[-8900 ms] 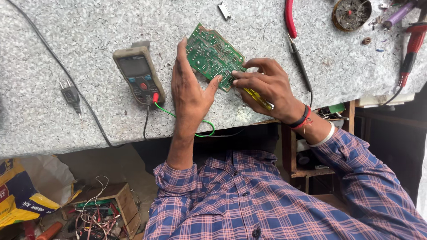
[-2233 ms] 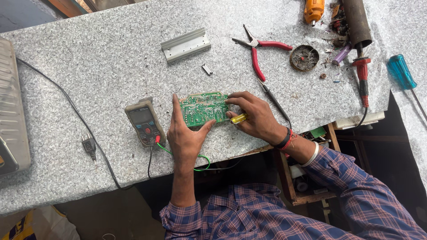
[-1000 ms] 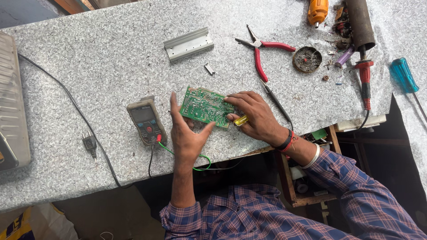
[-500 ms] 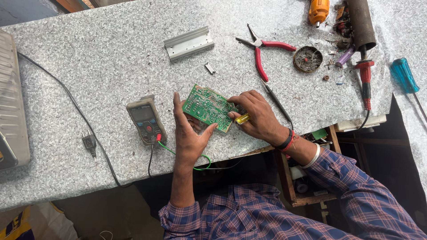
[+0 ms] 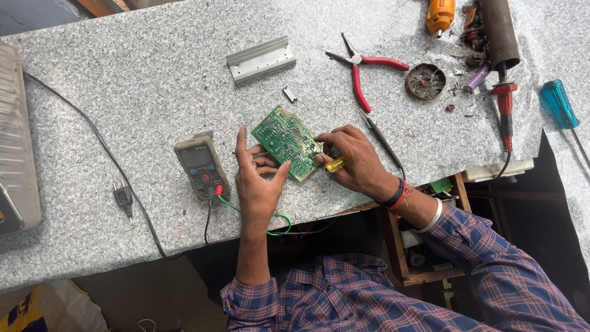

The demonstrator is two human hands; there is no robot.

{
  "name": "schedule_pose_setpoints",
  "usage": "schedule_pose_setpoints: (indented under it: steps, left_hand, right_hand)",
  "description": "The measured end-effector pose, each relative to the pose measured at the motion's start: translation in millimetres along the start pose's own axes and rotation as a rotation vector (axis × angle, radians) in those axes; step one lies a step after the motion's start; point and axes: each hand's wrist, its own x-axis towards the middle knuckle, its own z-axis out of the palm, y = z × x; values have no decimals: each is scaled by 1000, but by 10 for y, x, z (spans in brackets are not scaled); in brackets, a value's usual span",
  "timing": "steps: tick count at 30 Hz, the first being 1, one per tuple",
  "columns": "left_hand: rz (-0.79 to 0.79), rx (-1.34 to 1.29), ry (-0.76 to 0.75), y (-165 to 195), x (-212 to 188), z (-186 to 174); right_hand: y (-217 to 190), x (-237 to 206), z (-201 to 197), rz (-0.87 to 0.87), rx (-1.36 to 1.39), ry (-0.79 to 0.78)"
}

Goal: The person holds a green circuit board on a workbench and uses a screwdriver to unscrew and work on its components, flipping the board over to access both sides. A multimeter with test leads sits beside the board as they continue working on the board and a smaller board section.

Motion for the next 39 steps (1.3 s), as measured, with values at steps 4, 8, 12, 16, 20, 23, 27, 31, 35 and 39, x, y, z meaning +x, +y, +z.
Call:
schedule_pose_setpoints:
  steps: [4, 8, 12, 16, 20, 23, 27, 31, 35, 39]
  left_hand:
    - [-39, 4, 13, -4, -14, 4]
    - [72, 92, -18, -17, -24, -8]
    - [147, 194, -47, -24, -20, -9]
    - [115, 242, -70, -12, -20, -18]
    - [90, 239, -60, 14, -23, -10]
    - [67, 266, -59, 29, -23, 2]
    - [18, 283, -58, 42, -25, 5]
    - [37, 268, -54, 61, -28, -1]
    - [40, 256, -54, 86, -28, -1]
    - [27, 263, -50, 100, -32, -5]
  right_hand:
    - [-3, 4, -5, 5, 11, -12]
    - [-17, 2, -11, -2, 30, 0]
    - [-26, 4, -18, 7, 30, -1]
    - [-28, 12, -25, 9, 40, -4]
    - [-37, 14, -26, 15, 33, -3]
    - [-49, 14, -29, 10, 26, 7]
    - [-71, 14, -35, -3, -12, 7]
    - [-81, 18, -44, -21, -18, 9]
    - [-86, 17, -48, -14, -21, 12]
    - [-96, 11, -44, -24, -44, 29]
